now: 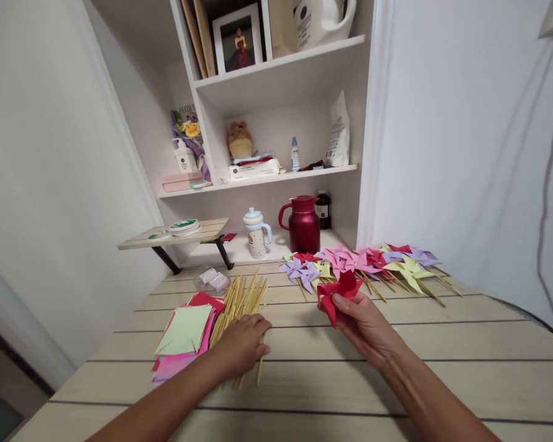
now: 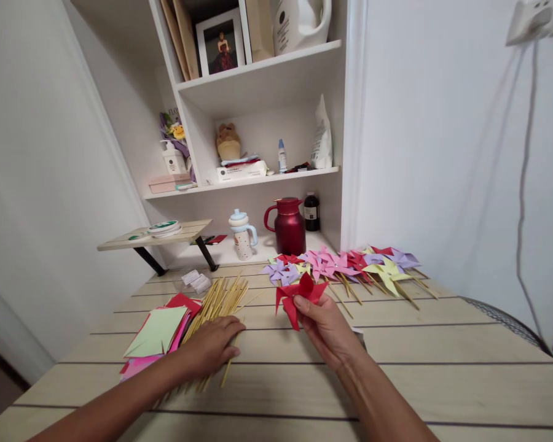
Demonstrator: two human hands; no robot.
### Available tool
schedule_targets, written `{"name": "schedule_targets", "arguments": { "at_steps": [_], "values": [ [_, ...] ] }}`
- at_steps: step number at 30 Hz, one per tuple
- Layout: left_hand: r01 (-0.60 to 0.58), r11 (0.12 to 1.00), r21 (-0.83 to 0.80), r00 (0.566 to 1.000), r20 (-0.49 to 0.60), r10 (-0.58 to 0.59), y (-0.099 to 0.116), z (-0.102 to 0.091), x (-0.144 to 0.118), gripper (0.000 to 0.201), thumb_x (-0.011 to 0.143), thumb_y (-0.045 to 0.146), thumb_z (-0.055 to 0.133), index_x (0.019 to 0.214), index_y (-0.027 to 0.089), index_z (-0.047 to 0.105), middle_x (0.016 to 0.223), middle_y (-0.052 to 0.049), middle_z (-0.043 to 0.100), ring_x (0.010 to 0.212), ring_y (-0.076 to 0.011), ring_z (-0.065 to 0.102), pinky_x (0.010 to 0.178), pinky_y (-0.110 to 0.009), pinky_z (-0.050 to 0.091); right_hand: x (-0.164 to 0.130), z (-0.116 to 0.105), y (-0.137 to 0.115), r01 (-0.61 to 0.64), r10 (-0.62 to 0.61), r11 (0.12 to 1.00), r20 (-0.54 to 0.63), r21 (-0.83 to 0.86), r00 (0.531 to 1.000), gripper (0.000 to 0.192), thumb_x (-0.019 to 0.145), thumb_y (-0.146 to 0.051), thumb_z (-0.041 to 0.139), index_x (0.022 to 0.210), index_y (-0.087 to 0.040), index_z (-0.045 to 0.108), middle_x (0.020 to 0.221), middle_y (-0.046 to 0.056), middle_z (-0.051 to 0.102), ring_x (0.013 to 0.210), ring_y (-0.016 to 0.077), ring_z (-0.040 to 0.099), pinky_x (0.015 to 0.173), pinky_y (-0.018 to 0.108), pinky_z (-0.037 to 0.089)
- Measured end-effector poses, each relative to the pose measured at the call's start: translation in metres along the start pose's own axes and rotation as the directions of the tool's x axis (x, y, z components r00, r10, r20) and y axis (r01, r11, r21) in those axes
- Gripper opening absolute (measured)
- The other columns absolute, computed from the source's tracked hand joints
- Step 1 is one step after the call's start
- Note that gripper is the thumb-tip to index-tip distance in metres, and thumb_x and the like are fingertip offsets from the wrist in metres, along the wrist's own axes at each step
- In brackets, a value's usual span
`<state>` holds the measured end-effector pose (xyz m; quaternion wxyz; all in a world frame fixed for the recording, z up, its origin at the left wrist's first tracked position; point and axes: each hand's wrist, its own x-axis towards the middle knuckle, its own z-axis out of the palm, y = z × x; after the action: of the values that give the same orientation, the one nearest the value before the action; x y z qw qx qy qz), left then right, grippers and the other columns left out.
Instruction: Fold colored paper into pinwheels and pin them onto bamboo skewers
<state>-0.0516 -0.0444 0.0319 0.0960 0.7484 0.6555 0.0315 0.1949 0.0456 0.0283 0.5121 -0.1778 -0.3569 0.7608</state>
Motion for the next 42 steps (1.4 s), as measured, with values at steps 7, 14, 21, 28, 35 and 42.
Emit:
{"name": "schedule_targets", "arguments": {
  "at_steps": [7,14,21,28,35,42],
  "values": [
    [0.074,0.995,-0.059,0.990,-0.119,-0.080,-0.016,-0.010,0.001,0.027,0.084,0.032,0.061,0.108,0.026,0.071,0.132,-0.005,0.060,0.115,-0.0213,0.061,0.096,-0.030,0.046,-0.004,0.004,-0.002,-0.005,0.005,1.000,0.026,0.012,1.000,0.025,0.061,-0.026,0.091,0.080,-0.017,0.077,0.077,0.005,0.078,0.067,0.0150,0.069,0.066,0.025,0.056],
    [0.355,0.933,-0.068,0.860,-0.368,-0.354,-0.058,-0.031,0.048,0.019,0.089,0.017,0.055,0.099,0.013,0.071,0.117,-0.014,0.063,0.112,-0.0258,0.059,0.099,-0.041,0.045,-0.005,0.005,-0.004,-0.003,0.001,0.999,0.032,0.043,0.999,0.025,0.059,-0.023,0.092,0.079,-0.018,0.077,0.076,0.003,0.077,0.067,0.0144,0.069,0.065,0.023,0.057],
    [0.425,0.900,-0.095,0.847,-0.309,-0.433,-0.081,-0.041,0.087,0.036,0.092,0.035,0.060,0.124,0.018,0.058,0.126,-0.010,0.060,0.106,-0.0233,0.062,0.088,-0.045,0.054,-0.010,0.009,-0.010,-0.043,0.043,0.998,0.009,0.042,0.999,0.030,0.054,-0.025,0.095,0.076,-0.017,0.078,0.074,0.005,0.077,0.068,0.0147,0.070,0.065,0.022,0.057],
    [0.438,0.890,-0.130,0.867,-0.202,-0.456,-0.083,-0.039,0.113,0.036,0.092,0.035,0.060,0.123,0.018,0.058,0.124,-0.009,0.061,0.104,-0.0230,0.063,0.086,-0.044,0.055,-0.015,0.013,-0.011,-0.064,0.064,0.997,-0.003,0.044,0.998,0.033,0.049,-0.029,0.096,0.074,-0.020,0.077,0.071,0.003,0.075,0.066,0.0143,0.068,0.064,0.022,0.054],
    [0.528,0.844,-0.095,0.802,-0.272,-0.533,-0.075,-0.016,0.142,0.036,0.091,0.035,0.061,0.124,0.018,0.058,0.125,-0.009,0.061,0.105,-0.0233,0.063,0.087,-0.045,0.054,-0.013,0.008,-0.015,-0.019,0.017,0.999,0.034,0.050,0.999,0.030,0.055,-0.030,0.094,0.076,-0.022,0.074,0.074,0.003,0.072,0.072,0.0162,0.064,0.069,0.028,0.052],
    [0.610,0.784,-0.114,0.731,-0.300,-0.613,-0.074,-0.015,0.157,0.038,0.091,0.035,0.062,0.124,0.018,0.058,0.126,-0.010,0.060,0.107,-0.0240,0.062,0.088,-0.045,0.054,-0.020,0.010,-0.015,-0.038,0.033,0.995,0.058,0.094,0.998,0.032,0.056,-0.029,0.092,0.078,-0.021,0.071,0.073,0.001,0.066,0.070,0.0143,0.057,0.065,0.027,0.047]
  ]
}}
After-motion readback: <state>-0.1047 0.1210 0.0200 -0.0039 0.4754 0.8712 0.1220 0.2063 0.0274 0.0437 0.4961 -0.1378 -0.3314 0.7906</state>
